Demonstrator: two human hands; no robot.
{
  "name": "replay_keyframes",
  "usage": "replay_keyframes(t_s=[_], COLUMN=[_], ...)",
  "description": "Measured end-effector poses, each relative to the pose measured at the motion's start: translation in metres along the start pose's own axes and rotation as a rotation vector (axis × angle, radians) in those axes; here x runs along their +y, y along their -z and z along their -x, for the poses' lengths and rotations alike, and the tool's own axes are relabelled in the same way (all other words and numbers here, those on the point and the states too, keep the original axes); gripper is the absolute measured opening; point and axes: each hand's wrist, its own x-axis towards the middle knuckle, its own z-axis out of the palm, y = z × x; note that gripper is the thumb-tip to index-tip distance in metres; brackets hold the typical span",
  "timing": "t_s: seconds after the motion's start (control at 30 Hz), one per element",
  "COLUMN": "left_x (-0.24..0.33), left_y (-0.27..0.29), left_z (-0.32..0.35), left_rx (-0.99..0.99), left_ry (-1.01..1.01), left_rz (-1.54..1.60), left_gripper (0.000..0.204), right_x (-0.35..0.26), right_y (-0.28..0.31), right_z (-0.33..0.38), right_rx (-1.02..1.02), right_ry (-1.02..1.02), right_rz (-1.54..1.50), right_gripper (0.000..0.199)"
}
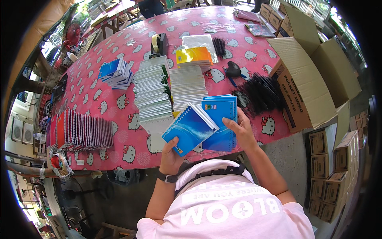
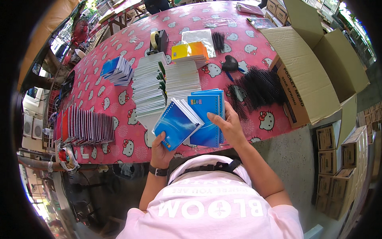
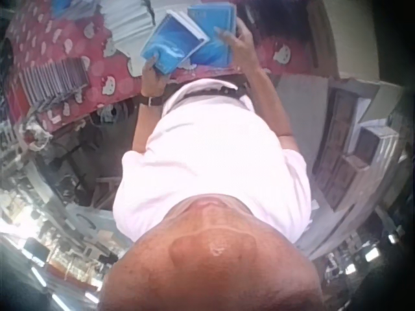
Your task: The person removes stacks of notebooks from a cardboard box and places them on a table. They handle green, yellow, and blue notebooks, arranging them into separate piles on the table surface.
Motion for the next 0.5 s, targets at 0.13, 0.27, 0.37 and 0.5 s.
replay_keyframes(t_s=[0.13, 0.27, 0.37, 0.5], left_x=[-0.010, -0.023, -0.024, -0.025], left_y=[0.003, -0.010, -0.007, -0.002], left_z=[-0.004, -0.003, -0.004, -0.003], left_rx=[-0.040, 0.157, 0.233, 0.178], left_ry=[0.154, 0.106, 0.069, 0.049], left_rz=[0.200, 0.160, 0.109, -0.054], left_gripper=[0.047, 0.043, 0.039, 0.036], right_x=[-0.002, 0.012, 0.018, 0.025], right_y=[0.001, 0.002, 0.001, -0.003], right_z=[0.000, 0.001, 0.004, 0.006], right_rx=[-0.003, 0.073, 0.123, 0.152], right_ry=[-0.042, -0.001, 0.004, 0.014], right_rz=[-0.043, 0.032, 0.061, 0.032], right_gripper=[0.045, 0.051, 0.056, 0.060])
